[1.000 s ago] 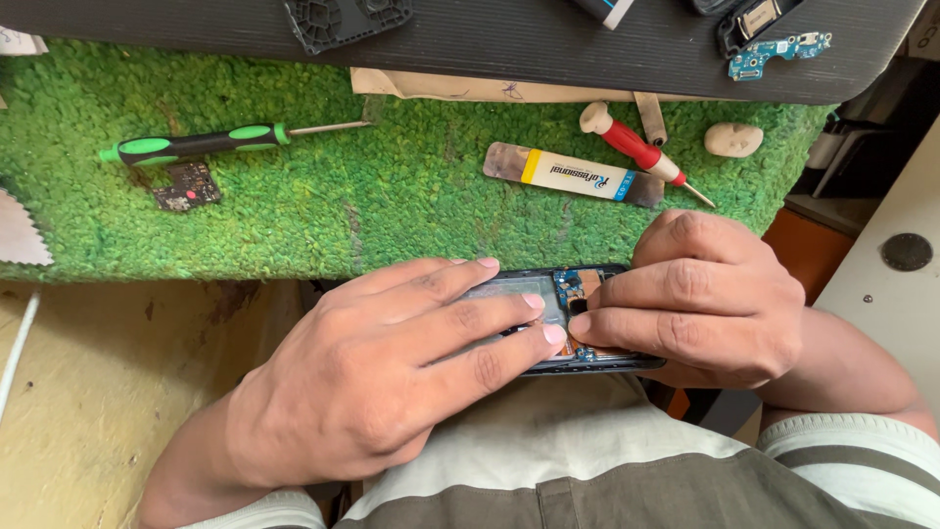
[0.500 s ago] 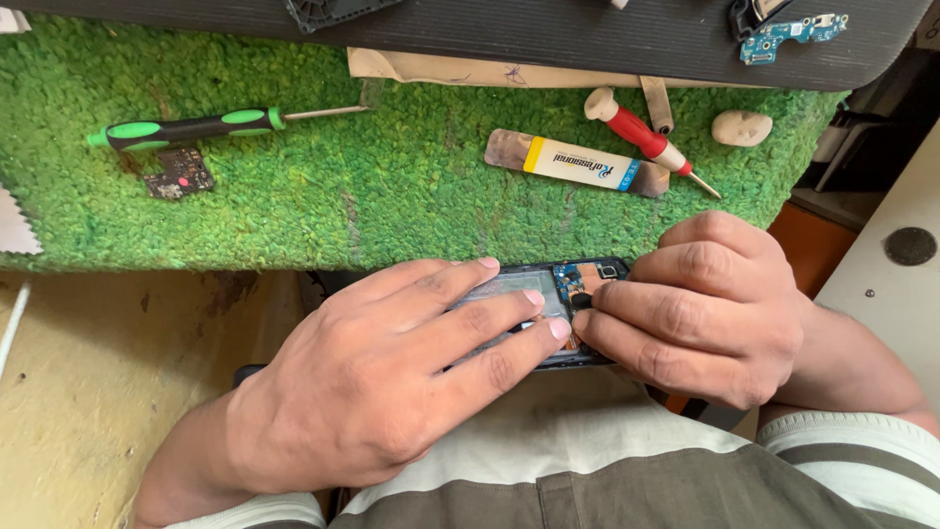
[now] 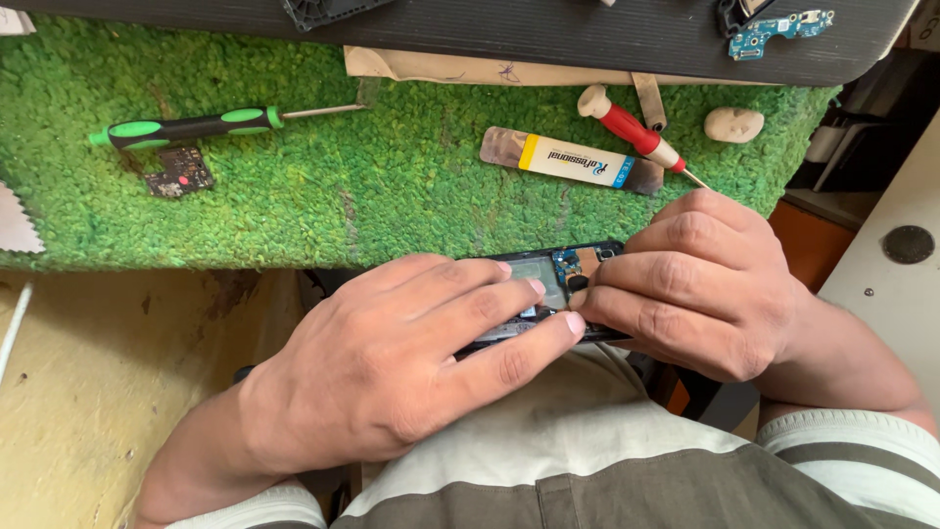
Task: The person repairs a disassembled smartphone at a workbench. They hold the phone frame, use a red-handled screwdriver to work on the internal board, press and reposition components, handle the battery and flex cables, then lift and reassemble the phone body by hand.
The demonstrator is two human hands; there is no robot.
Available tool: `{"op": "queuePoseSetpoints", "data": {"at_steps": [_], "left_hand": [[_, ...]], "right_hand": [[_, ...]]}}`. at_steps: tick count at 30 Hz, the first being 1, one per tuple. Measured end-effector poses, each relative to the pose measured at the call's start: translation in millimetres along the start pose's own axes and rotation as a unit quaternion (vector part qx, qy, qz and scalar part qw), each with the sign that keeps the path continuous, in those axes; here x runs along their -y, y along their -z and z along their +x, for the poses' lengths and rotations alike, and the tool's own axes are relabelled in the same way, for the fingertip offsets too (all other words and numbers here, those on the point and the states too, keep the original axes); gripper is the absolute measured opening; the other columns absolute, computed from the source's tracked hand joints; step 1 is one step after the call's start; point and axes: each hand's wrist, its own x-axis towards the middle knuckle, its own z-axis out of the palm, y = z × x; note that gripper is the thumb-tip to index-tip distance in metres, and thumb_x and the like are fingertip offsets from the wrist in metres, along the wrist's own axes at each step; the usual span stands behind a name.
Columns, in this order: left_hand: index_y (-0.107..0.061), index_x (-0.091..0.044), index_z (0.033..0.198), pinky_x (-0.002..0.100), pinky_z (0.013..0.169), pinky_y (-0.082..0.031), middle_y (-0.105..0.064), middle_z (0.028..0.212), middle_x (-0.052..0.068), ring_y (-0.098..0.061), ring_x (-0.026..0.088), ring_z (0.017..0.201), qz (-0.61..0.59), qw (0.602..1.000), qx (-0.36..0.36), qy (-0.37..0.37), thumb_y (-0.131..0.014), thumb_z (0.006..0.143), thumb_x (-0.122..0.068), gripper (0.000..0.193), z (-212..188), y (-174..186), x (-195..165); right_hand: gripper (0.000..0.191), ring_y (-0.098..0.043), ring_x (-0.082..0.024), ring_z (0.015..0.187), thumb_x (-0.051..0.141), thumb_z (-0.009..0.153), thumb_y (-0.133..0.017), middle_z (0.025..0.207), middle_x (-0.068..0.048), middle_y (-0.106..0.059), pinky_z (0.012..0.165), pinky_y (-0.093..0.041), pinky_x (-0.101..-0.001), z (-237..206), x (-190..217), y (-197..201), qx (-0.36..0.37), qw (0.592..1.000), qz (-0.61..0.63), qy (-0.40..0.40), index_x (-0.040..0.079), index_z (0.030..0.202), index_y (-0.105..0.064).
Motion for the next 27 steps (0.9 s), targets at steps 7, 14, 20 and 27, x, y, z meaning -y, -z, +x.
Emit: {"op": "queuePoseSetpoints", "data": {"at_steps": [7, 14, 20, 27], "left_hand": [[-0.064, -0.009, 0.131, 0.040, 0.098, -0.052, -0.064, 0.122, 0.008, -0.063, 0.029, 0.113, -0.135, 0.989, -0.012, 0.053, -0.064, 0.093, -0.003, 0.038, -1, -8, 10], [-0.058, -0.008, 0.134, 0.040, 0.107, -0.045, -0.059, 0.128, 0.009, -0.059, 0.029, 0.119, -0.259, 0.960, 0.028, 0.103, -0.058, 0.075, 0.009, 0.061, -3, -8, 14], [-0.058, -0.007, 0.133, 0.040, 0.107, -0.044, -0.059, 0.128, 0.009, -0.057, 0.029, 0.119, -0.262, 0.958, 0.042, 0.107, -0.057, 0.075, 0.008, 0.060, -1, -7, 16], [-0.059, -0.007, 0.133, 0.039, 0.104, -0.045, -0.059, 0.128, 0.009, -0.057, 0.029, 0.118, -0.249, 0.961, 0.041, 0.110, -0.057, 0.077, 0.009, 0.058, -2, -6, 16]], "right_hand": [[0.024, -0.064, -0.024, 0.074, 0.016, 0.076, -0.080, 0.089, -0.008, -0.071, 0.060, -0.049, -0.0355, 0, -5, -1, -0.002, 1.000, 0.010, -0.001, 0.002, 0.096, -0.074], [0.023, -0.064, -0.023, 0.074, 0.014, 0.078, -0.082, 0.090, -0.009, -0.071, 0.060, -0.050, -0.0352, -1, -8, 2, 0.005, 1.000, 0.012, 0.005, 0.002, 0.096, -0.074], [0.022, -0.064, -0.022, 0.074, 0.012, 0.078, -0.082, 0.090, -0.009, -0.071, 0.059, -0.049, -0.0342, -1, -10, 3, 0.008, 1.000, 0.011, 0.016, 0.001, 0.096, -0.074], [0.024, -0.064, -0.023, 0.074, 0.014, 0.077, -0.081, 0.090, -0.009, -0.071, 0.059, -0.050, -0.0344, 1, -10, 2, 0.011, 0.999, 0.033, -0.007, 0.001, 0.096, -0.075]]}}
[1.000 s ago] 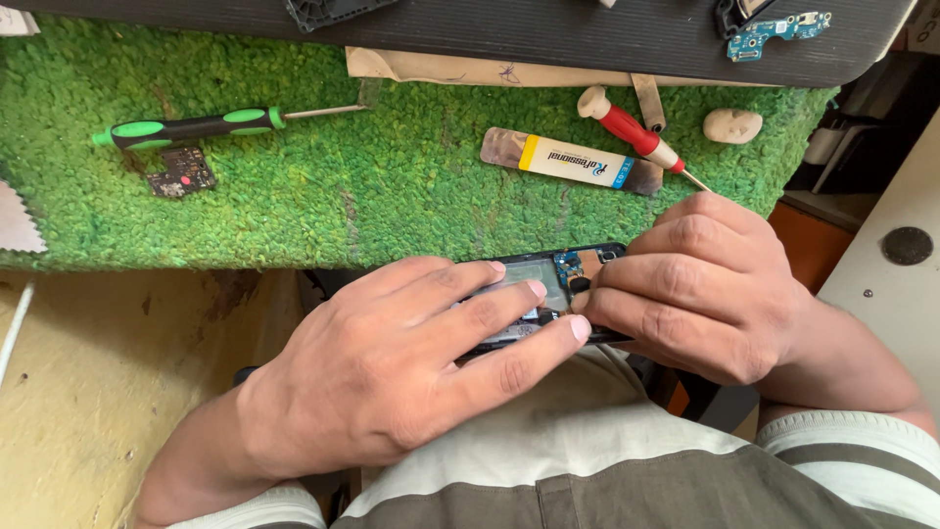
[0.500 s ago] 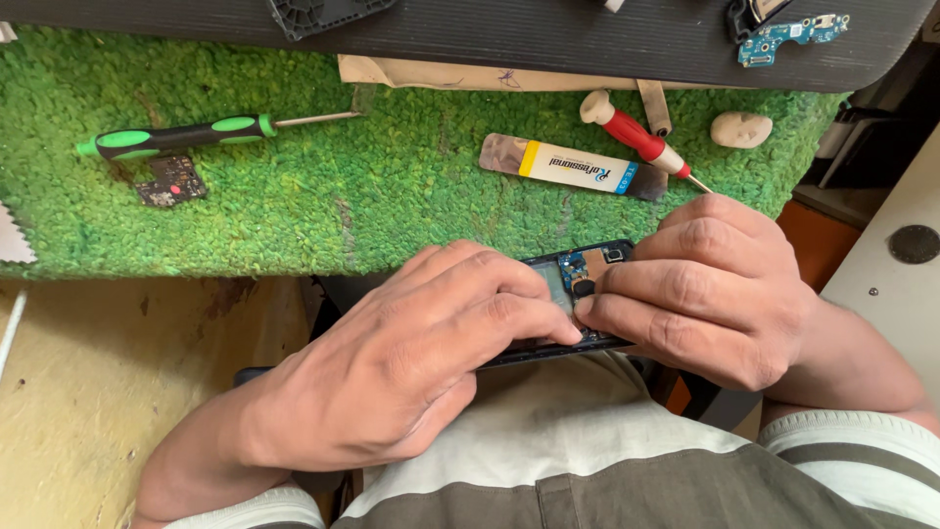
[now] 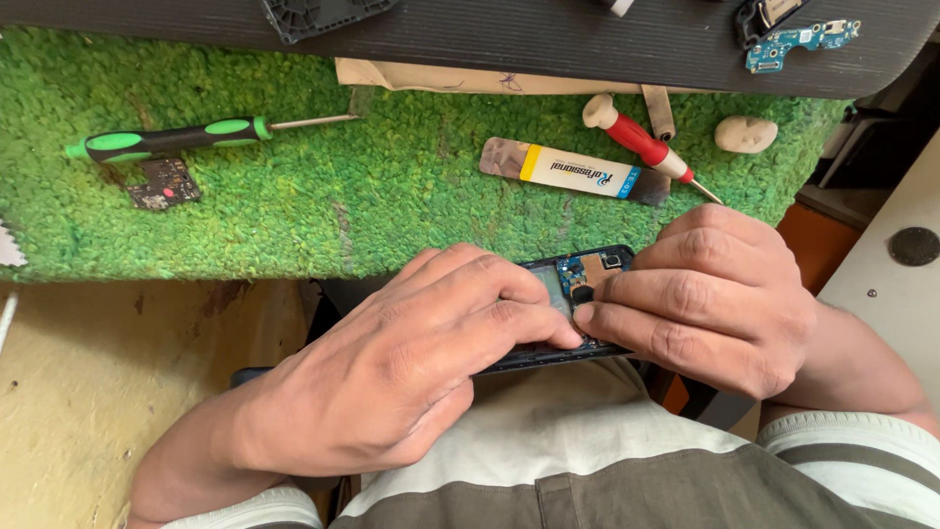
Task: The person repairs a disassembled smartphone at a workbench. They hold the phone frame, use a red-handled screwdriver to work on the internal board, press and reposition components, handle the battery and flex cables, then lift and reassemble the phone body by hand.
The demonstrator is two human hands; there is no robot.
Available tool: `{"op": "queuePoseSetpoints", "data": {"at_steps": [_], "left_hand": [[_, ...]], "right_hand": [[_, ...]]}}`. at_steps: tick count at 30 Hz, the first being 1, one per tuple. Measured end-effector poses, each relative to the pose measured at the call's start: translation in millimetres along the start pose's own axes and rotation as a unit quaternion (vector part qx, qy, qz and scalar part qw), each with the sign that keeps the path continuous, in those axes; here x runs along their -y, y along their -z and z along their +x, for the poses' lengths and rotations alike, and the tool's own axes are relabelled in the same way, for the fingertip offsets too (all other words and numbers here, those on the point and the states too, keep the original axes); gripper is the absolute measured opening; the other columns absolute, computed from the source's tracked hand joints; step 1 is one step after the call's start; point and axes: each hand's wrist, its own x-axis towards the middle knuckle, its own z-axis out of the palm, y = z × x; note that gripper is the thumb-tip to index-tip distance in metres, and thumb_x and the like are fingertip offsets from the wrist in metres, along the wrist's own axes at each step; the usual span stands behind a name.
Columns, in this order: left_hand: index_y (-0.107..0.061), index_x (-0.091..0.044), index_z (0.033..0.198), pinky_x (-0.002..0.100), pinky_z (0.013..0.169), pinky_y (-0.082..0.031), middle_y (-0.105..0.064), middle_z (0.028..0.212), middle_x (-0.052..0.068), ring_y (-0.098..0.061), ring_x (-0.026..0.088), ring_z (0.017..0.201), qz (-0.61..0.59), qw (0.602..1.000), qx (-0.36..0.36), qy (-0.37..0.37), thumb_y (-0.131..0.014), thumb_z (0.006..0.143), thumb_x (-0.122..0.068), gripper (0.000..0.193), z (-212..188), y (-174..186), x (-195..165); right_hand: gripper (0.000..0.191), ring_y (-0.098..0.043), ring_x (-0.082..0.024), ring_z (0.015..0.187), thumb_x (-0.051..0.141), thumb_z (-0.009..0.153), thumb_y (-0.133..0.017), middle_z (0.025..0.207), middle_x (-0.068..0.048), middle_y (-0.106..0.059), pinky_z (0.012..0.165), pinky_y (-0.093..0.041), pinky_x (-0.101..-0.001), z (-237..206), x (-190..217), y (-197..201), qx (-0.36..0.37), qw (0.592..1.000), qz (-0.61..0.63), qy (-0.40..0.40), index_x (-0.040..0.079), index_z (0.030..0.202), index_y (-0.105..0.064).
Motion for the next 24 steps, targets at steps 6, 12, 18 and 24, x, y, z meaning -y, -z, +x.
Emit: {"op": "queuePoseSetpoints", "data": {"at_steps": [6, 12, 18, 24], "left_hand": [[-0.058, -0.008, 0.131, 0.039, 0.111, -0.048, -0.057, 0.133, 0.013, -0.057, 0.028, 0.128, -0.029, 1.000, -0.011, -0.005, -0.071, 0.085, -0.003, 0.048, 5, 2, -3], [-0.051, 0.001, 0.135, 0.039, 0.106, -0.052, -0.058, 0.137, 0.023, -0.064, 0.034, 0.127, -0.050, 0.993, -0.108, 0.001, -0.082, 0.086, -0.027, 0.065, 10, -4, -11], [-0.064, -0.009, 0.125, 0.028, 0.074, -0.060, -0.083, 0.091, 0.005, -0.082, 0.013, 0.078, -0.136, 0.961, -0.070, 0.232, -0.079, 0.089, -0.025, 0.043, 9, -18, -11], [-0.050, 0.000, 0.129, 0.030, 0.095, -0.062, -0.078, 0.119, 0.011, -0.077, 0.011, 0.110, -0.149, 0.963, -0.213, 0.076, -0.073, 0.100, -0.009, 0.038, 4, -47, -8]], "right_hand": [[0.018, -0.065, -0.020, 0.076, 0.010, 0.079, -0.080, 0.091, -0.007, -0.071, 0.060, -0.052, -0.0327, 0, -4, 1, -0.022, 0.999, -0.004, 0.045, 0.003, 0.095, -0.077], [0.019, -0.062, -0.015, 0.091, 0.001, 0.084, -0.083, 0.101, -0.001, -0.068, 0.072, -0.061, -0.0273, -4, -1, 2, -0.093, 0.986, -0.010, 0.136, 0.011, 0.100, -0.079], [0.029, -0.059, -0.021, 0.093, -0.006, 0.082, -0.084, 0.108, -0.005, -0.063, 0.081, -0.063, -0.0322, -9, 6, -2, -0.099, 0.993, -0.039, 0.054, 0.015, 0.102, -0.079], [0.027, -0.065, -0.028, 0.095, -0.007, 0.074, -0.081, 0.109, -0.013, -0.064, 0.080, -0.058, -0.0366, -6, 19, -15, -0.149, 0.984, -0.078, -0.061, 0.003, 0.100, -0.077]]}}
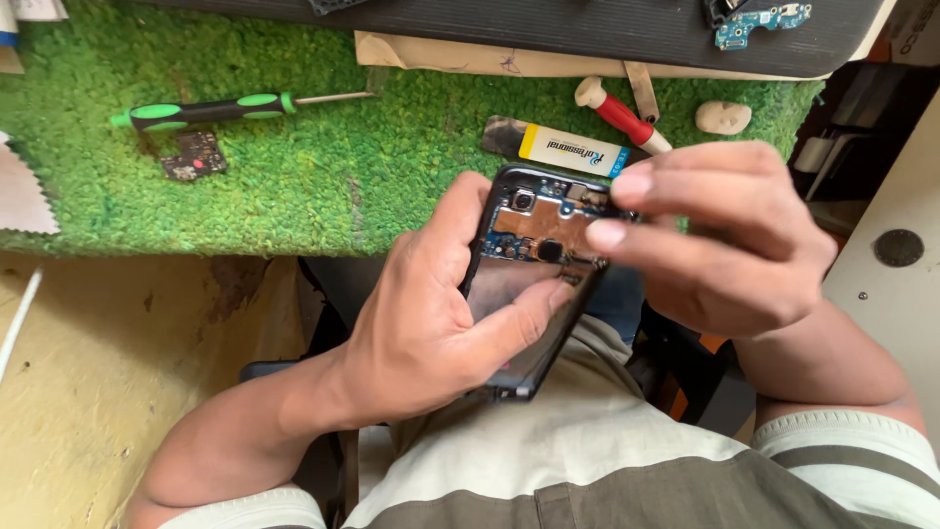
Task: The person repairs a disassembled smartphone at a workbench. They hold the phone frame, use a red-handled screwdriver to work on the internal board, press and reposition components, handle the battery and flex cables, then lift and reassemble the phone body by hand.
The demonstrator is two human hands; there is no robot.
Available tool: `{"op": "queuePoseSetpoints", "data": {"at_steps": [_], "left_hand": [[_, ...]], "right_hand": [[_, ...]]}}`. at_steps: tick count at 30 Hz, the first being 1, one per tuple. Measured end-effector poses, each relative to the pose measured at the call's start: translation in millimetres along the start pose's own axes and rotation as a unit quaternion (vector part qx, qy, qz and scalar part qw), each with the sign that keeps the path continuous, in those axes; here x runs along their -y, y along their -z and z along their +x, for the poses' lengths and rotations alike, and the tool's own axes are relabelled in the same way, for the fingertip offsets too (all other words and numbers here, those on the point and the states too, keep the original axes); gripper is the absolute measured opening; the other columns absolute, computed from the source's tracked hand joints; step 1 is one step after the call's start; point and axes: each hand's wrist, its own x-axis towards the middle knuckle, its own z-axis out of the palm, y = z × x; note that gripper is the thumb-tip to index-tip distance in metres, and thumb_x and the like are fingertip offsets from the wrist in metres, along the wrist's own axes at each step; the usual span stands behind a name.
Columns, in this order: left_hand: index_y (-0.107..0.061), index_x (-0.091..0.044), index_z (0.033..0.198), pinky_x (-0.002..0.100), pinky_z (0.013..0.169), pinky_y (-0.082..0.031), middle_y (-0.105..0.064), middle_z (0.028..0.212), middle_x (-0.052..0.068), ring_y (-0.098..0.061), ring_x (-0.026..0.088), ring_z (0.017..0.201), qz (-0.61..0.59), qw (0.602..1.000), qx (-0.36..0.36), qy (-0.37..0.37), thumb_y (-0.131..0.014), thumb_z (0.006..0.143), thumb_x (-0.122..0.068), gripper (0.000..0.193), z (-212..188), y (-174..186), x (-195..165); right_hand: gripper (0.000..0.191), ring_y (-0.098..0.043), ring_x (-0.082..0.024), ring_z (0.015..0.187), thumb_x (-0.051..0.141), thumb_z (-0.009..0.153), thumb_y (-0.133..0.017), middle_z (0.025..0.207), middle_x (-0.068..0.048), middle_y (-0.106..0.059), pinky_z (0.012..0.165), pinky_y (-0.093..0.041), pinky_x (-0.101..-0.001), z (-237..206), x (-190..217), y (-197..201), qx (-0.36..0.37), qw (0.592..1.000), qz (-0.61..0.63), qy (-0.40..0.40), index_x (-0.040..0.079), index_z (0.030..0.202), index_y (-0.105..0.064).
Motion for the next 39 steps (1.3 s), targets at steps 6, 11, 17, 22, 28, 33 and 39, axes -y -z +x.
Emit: {"op": "queuePoseSetpoints", "data": {"at_steps": [6, 11, 17, 22, 28, 33, 39], "left_hand": [[-0.043, 0.005, 0.130, 0.029, 0.099, -0.066, -0.075, 0.123, 0.015, -0.076, 0.015, 0.110, -0.002, 0.997, -0.068, -0.047, -0.069, 0.107, -0.003, 0.036, -8, -11, 6], [-0.038, 0.005, 0.128, 0.031, 0.094, -0.066, -0.073, 0.120, 0.018, -0.077, 0.020, 0.108, 0.031, 0.991, -0.100, -0.078, -0.067, 0.102, 0.001, 0.040, -9, -16, 7], [-0.038, 0.001, 0.133, 0.027, 0.075, -0.062, -0.075, 0.103, 0.012, -0.080, 0.018, 0.089, 0.142, 0.974, -0.124, -0.122, -0.073, 0.103, -0.003, 0.046, -13, -13, 14], [-0.041, 0.000, 0.130, 0.031, 0.063, -0.057, -0.069, 0.092, 0.010, -0.074, 0.021, 0.075, 0.208, 0.956, -0.145, -0.150, -0.077, 0.100, -0.004, 0.048, -13, -13, 19], [-0.039, 0.001, 0.129, 0.031, 0.067, -0.059, -0.071, 0.094, 0.010, -0.076, 0.021, 0.077, 0.185, 0.961, -0.137, -0.153, -0.074, 0.101, -0.004, 0.045, -11, -12, 15], [-0.036, 0.002, 0.131, 0.029, 0.076, -0.060, -0.072, 0.104, 0.014, -0.078, 0.022, 0.084, 0.104, 0.977, -0.118, -0.145, -0.064, 0.108, -0.003, 0.037, -12, -8, 13], [-0.035, 0.003, 0.134, 0.028, 0.072, -0.059, -0.072, 0.101, 0.012, -0.077, 0.020, 0.081, 0.133, 0.973, -0.129, -0.137, -0.065, 0.109, -0.004, 0.040, -16, -9, 19]], "right_hand": [[0.029, -0.061, -0.030, 0.091, 0.005, 0.070, -0.091, 0.104, -0.012, -0.065, 0.079, -0.051, -0.0393, 1, 18, 4, 0.018, 0.997, -0.071, -0.017, 0.005, 0.097, -0.079], [0.026, -0.060, -0.025, 0.089, 0.006, 0.074, -0.091, 0.099, -0.007, -0.063, 0.077, -0.048, -0.0362, -1, 22, -7, -0.005, 0.998, -0.062, -0.028, 0.007, 0.096, -0.079], [0.021, -0.055, -0.025, 0.092, 0.008, 0.079, -0.088, 0.102, -0.009, -0.052, 0.079, -0.046, -0.0363, -3, 19, -17, -0.004, 0.994, 0.011, -0.106, 0.006, 0.093, -0.072], [0.019, -0.051, -0.027, 0.100, 0.015, 0.080, -0.081, 0.107, -0.013, -0.048, 0.086, -0.047, -0.0397, -5, 22, -20, 0.000, 0.987, 0.053, -0.151, 0.006, 0.091, -0.068], [0.021, -0.054, -0.026, 0.091, 0.013, 0.084, -0.084, 0.105, -0.011, -0.048, 0.077, -0.051, -0.0387, -3, 15, -17, -0.010, 0.998, 0.026, -0.064, 0.006, 0.094, -0.067], [0.024, -0.060, -0.024, 0.075, -0.001, 0.086, -0.081, 0.103, -0.011, -0.062, 0.063, -0.052, -0.0369, -5, 17, -22, -0.004, 1.000, 0.001, 0.003, 0.000, 0.102, -0.062], [0.034, -0.066, -0.022, 0.082, -0.009, 0.090, -0.074, 0.101, -0.014, -0.070, 0.072, -0.049, -0.0354, -9, 27, -25, -0.010, 0.987, 0.098, -0.124, 0.000, 0.116, -0.055]]}}
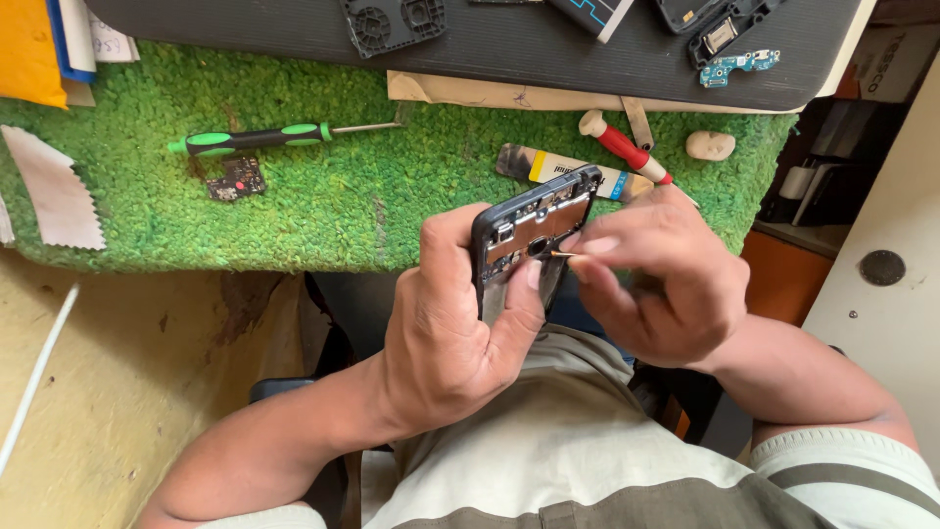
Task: The person repairs a disassembled smartphone at a workbench. They hold the phone frame, use a red-handled screwdriver to work on the internal board, press and reposition components, handle the battery and flex cables, then lift and reassemble the phone body by hand.
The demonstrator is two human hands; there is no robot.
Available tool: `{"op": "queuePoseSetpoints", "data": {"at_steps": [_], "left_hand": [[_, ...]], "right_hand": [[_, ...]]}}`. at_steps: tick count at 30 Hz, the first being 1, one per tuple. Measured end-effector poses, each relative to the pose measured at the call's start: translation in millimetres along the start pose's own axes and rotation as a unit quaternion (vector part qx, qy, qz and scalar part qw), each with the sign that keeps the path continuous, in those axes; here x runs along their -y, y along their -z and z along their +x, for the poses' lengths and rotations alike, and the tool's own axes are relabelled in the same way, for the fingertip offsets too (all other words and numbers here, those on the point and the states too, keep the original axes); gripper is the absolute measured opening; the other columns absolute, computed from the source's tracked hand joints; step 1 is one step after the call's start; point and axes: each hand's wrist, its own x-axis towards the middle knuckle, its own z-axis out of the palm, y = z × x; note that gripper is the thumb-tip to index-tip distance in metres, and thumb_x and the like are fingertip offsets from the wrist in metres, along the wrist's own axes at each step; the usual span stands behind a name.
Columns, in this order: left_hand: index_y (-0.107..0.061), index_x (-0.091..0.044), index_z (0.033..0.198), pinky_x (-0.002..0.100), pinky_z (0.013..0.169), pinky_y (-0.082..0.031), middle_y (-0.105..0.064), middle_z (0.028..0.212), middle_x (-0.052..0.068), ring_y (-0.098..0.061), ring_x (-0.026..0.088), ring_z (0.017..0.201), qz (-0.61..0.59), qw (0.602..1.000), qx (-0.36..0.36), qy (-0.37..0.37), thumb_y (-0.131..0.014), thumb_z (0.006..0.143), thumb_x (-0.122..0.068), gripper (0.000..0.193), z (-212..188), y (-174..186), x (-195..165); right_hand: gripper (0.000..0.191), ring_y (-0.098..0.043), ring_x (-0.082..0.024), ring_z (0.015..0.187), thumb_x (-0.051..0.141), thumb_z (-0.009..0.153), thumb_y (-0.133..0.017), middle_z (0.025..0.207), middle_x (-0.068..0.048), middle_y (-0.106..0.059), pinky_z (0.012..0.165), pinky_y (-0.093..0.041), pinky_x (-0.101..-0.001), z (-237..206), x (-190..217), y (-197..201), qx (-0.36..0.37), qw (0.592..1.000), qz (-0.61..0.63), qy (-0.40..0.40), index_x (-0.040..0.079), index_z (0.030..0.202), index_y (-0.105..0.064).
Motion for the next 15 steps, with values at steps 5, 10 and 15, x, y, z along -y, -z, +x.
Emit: {"op": "queuePoseSetpoints", "data": {"at_steps": [5, 10, 15], "left_hand": [[-0.036, 0.002, 0.136, 0.029, 0.065, -0.056, -0.068, 0.096, 0.012, -0.072, 0.020, 0.076, 0.052, 0.998, -0.015, -0.038, -0.069, 0.105, -0.001, 0.045, -3, -2, 4], [-0.034, 0.002, 0.137, 0.029, 0.066, -0.056, -0.068, 0.098, 0.011, -0.072, 0.019, 0.074, 0.043, 0.997, -0.023, -0.053, -0.068, 0.107, 0.000, 0.045, -8, -2, 5], [-0.036, 0.002, 0.135, 0.029, 0.063, -0.056, -0.068, 0.098, 0.011, -0.071, 0.018, 0.072, 0.064, 0.994, -0.021, -0.082, -0.069, 0.105, 0.001, 0.045, -10, 0, 5]], "right_hand": [[0.050, -0.069, -0.020, 0.091, -0.008, 0.096, -0.067, 0.107, -0.018, -0.066, 0.090, -0.053, -0.0318, -7, 8, -15, -0.082, 0.970, 0.201, -0.105, 0.013, 0.125, -0.032], [0.055, -0.067, -0.024, 0.098, -0.012, 0.088, -0.071, 0.105, -0.021, -0.065, 0.094, -0.056, -0.0355, -12, 9, -22, -0.101, 0.957, 0.243, -0.119, 0.008, 0.121, -0.032], [0.052, -0.072, -0.022, 0.096, -0.014, 0.098, -0.072, 0.103, -0.020, -0.067, 0.089, -0.062, -0.0311, -18, 12, -14, -0.092, 0.910, 0.342, -0.214, 0.009, 0.125, -0.035]]}}
